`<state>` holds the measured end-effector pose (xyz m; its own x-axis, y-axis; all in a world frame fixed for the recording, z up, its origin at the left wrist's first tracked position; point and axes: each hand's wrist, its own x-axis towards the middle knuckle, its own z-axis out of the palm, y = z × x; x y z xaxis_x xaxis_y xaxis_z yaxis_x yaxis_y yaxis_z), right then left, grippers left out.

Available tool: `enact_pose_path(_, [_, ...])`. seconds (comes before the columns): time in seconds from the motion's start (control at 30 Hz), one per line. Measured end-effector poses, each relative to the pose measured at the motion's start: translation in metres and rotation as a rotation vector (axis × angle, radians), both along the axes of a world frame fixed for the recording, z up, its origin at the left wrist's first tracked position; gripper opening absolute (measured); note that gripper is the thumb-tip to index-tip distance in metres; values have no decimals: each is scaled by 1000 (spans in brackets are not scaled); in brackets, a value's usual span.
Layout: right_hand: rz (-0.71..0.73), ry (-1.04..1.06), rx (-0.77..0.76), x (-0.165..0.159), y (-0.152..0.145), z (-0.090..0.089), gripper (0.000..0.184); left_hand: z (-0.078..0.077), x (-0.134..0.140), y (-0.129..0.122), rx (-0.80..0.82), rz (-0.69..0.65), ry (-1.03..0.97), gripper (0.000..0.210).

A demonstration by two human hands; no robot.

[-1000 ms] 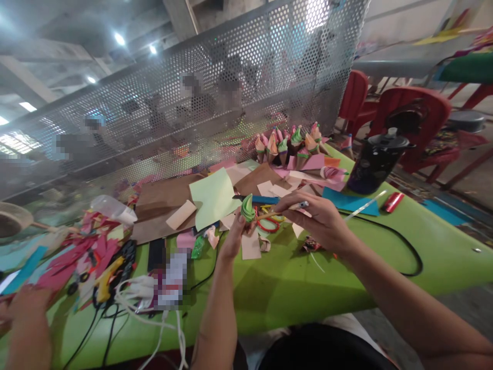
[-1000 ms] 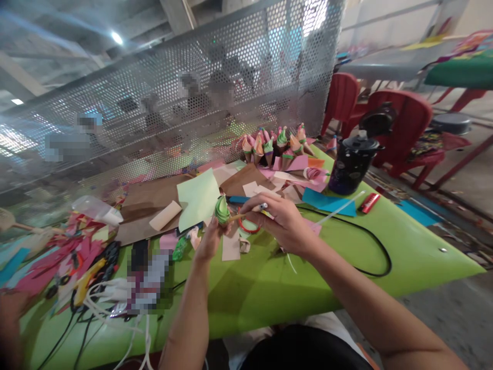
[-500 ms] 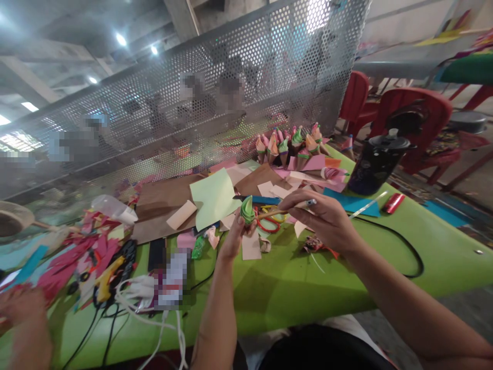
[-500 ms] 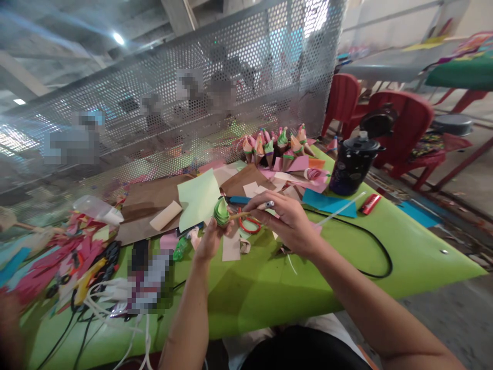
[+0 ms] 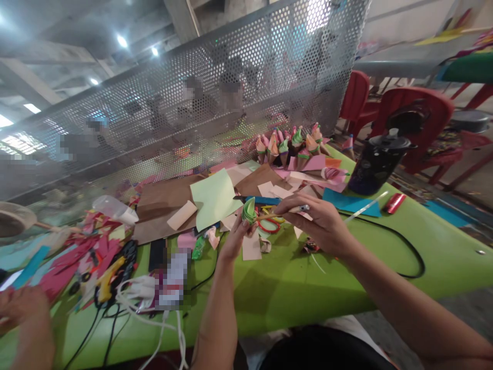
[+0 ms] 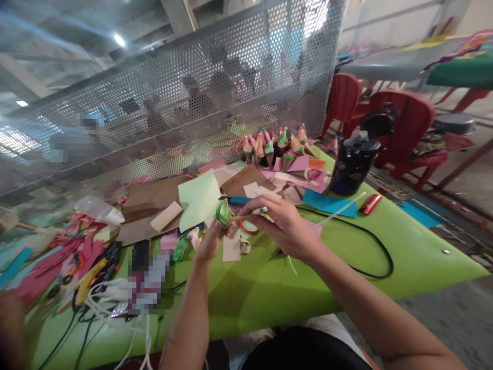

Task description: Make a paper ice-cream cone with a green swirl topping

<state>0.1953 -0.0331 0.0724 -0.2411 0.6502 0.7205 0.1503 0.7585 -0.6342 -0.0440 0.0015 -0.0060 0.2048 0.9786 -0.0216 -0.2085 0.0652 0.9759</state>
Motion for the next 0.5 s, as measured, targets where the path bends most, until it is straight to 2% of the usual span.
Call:
enact_pose_path(0.17, [4, 8, -45, -1, 0, 0, 11, 4, 1, -1, -6, 14, 31, 63])
enact_pose_path(0.5, [23, 50, -125, -2, 2, 4, 16, 9, 6, -2, 35, -48, 4, 54])
